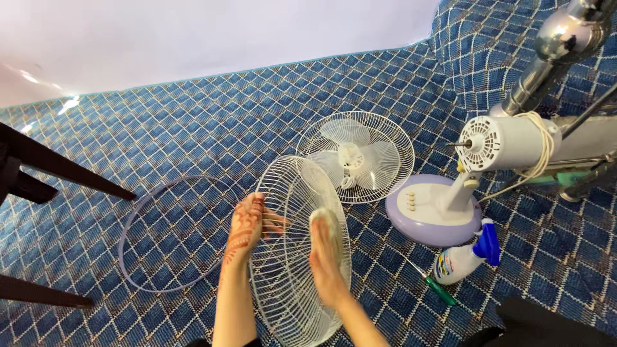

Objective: The person wipes the metal fan cage and the fan blades with a cloth. The fan is disassembled on the floor, and the person cleans each part individually.

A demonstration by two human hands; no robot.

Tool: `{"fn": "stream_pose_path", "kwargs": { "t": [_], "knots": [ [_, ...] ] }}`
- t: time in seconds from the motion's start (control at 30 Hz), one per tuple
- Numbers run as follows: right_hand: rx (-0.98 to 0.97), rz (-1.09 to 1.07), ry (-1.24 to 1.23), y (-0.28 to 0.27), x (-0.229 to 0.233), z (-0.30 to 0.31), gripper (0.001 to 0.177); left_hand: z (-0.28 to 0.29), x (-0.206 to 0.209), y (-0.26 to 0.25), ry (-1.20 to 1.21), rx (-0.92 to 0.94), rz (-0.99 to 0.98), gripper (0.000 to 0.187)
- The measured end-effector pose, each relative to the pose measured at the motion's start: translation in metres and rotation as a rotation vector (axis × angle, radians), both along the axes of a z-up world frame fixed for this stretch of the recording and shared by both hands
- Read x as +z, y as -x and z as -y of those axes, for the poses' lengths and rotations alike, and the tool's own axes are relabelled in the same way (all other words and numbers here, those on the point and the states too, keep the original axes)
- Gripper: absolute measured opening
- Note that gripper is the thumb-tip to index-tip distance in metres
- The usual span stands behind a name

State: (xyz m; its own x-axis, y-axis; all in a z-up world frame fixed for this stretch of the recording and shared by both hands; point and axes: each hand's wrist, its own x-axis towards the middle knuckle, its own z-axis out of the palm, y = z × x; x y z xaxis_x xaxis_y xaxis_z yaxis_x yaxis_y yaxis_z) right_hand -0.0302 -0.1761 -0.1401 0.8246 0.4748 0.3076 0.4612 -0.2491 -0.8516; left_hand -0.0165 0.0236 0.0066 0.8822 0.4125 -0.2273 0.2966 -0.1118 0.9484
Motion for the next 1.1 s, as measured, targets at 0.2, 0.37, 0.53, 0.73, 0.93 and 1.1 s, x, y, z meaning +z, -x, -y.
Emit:
{"fn": "stream_pose_path", "kwargs": {
  "t": [0.2,0.37,0.53,0.73,0.93,1.1],
  "knots": [
    [-0.105,-0.45,-0.025,-0.092,-0.062,0.001,0.079,0.017,0.003,0.0,0.021,0.008,0.033,0.044],
    [-0.271,-0.78,-0.16,-0.04,-0.142,0.025,0.075,0.004,-0.035,-0.02,0.057,0.107,0.029,0.041],
    [-0.496,-0.581,-0.168,0.024,-0.101,0.03,0.055,-0.022,-0.109,-0.043,-0.01,0.066,0.442,0.032],
    [-0.352,0.105,-0.188,0.058,0.067,0.016,0.056,0.023,-0.134,-0.046,1.103,-0.188,0.872,0.033],
    [-0.18,0.346,-0.055,0.015,0.145,0.038,0.055,0.075,-0.085,-0.016,-0.691,-0.059,0.455,0.022],
    [-0.165,0.25,-0.078,-0.008,0.142,0.021,0.056,0.056,-0.064,-0.014,-0.168,-0.126,0.505,0.016]
  ]
}}
